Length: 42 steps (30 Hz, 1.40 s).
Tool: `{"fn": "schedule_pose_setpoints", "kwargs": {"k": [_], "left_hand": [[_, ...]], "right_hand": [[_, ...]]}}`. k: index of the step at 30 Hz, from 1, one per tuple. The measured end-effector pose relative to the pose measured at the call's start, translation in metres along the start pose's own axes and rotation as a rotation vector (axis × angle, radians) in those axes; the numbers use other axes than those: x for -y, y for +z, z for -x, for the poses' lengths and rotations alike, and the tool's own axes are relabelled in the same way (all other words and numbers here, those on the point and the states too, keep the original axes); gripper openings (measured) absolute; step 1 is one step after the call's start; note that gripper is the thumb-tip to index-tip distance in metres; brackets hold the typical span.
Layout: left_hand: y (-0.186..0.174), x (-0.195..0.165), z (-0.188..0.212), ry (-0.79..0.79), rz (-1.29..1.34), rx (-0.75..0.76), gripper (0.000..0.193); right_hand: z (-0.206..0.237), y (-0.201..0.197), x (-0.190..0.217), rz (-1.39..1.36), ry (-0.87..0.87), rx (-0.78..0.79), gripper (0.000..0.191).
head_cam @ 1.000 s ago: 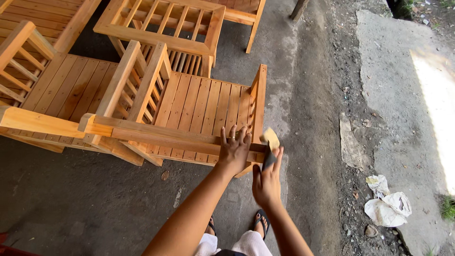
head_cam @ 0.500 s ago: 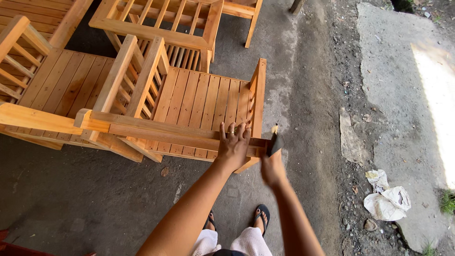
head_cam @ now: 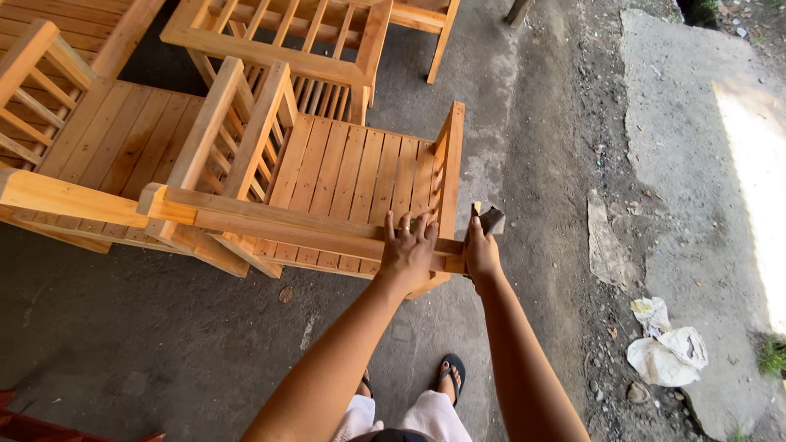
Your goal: The person sands wooden chairs and benches arranged on the ground, rubbing sandpaper along the armrests, seat edges and slats of each piece, moving from one chair to the next and steadying the frames with the other hand.
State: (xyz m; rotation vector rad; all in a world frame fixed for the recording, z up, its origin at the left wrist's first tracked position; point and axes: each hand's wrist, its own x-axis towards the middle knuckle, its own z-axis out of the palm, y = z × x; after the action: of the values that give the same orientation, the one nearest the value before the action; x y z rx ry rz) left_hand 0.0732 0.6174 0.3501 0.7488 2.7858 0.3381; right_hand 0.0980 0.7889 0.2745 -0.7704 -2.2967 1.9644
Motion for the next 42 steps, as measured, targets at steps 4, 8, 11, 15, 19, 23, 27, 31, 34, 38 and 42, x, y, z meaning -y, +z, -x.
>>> {"fn": "schedule_pose_setpoints", "kwargs": {"k": [4, 8, 11, 15, 19, 23, 27, 31, 34, 38, 42], "left_hand": [[0.008, 0.004, -0.004, 0.005, 0.015, 0.037, 0.077], [0.01, 0.005, -0.007, 0.025, -0.064, -0.009, 0.078], [0.01, 0.004, -0.005, 0.028, -0.008, 0.003, 0.079], [0.007, 0.004, 0.0, 0.014, -0.006, 0.075, 0.08], [0.003, 0.002, 0.002, 0.054, -0.033, -0.075, 0.077], [0.004, 0.001, 0.0, 0.012, 0.027, 0.074, 0.088], [0.009, 0.003, -0.001, 0.023, -0.009, 0.073, 0.087], [0.013, 0.005, 0.0, 0.049, -0.103, -0.102, 0.084], [0.011, 0.004, 0.001, 0.013, 0.014, 0.088, 0.098], [0.008, 0.003, 0.003, 0.03, 0.015, 0.051, 0.103], [0.013, 0.004, 0.003, 0.071, -0.13, -0.141, 0.092]], "right_hand": [[0.017, 0.006, -0.004, 0.587, -0.668, -0.229, 0.057], [0.018, 0.007, 0.004, 0.529, -0.382, -0.259, 0.066], [0.011, 0.006, 0.009, -0.228, 0.112, -0.004, 0.058], [0.023, 0.008, 0.004, 0.47, -0.246, -0.225, 0.059], [0.034, 0.008, 0.004, 0.603, -0.751, -0.333, 0.066], [0.012, 0.006, 0.025, 0.325, 0.112, -0.118, 0.057], [0.024, 0.011, 0.028, 0.493, -0.562, -0.274, 0.064], [0.055, 0.017, 0.029, 0.61, -0.932, -0.361, 0.066], [0.036, 0.015, 0.056, 0.554, 0.109, -0.09, 0.055], [0.014, 0.013, 0.074, 0.703, -0.156, -0.156, 0.061], [0.067, 0.016, 0.028, 0.883, -1.075, -0.411, 0.05]]}}
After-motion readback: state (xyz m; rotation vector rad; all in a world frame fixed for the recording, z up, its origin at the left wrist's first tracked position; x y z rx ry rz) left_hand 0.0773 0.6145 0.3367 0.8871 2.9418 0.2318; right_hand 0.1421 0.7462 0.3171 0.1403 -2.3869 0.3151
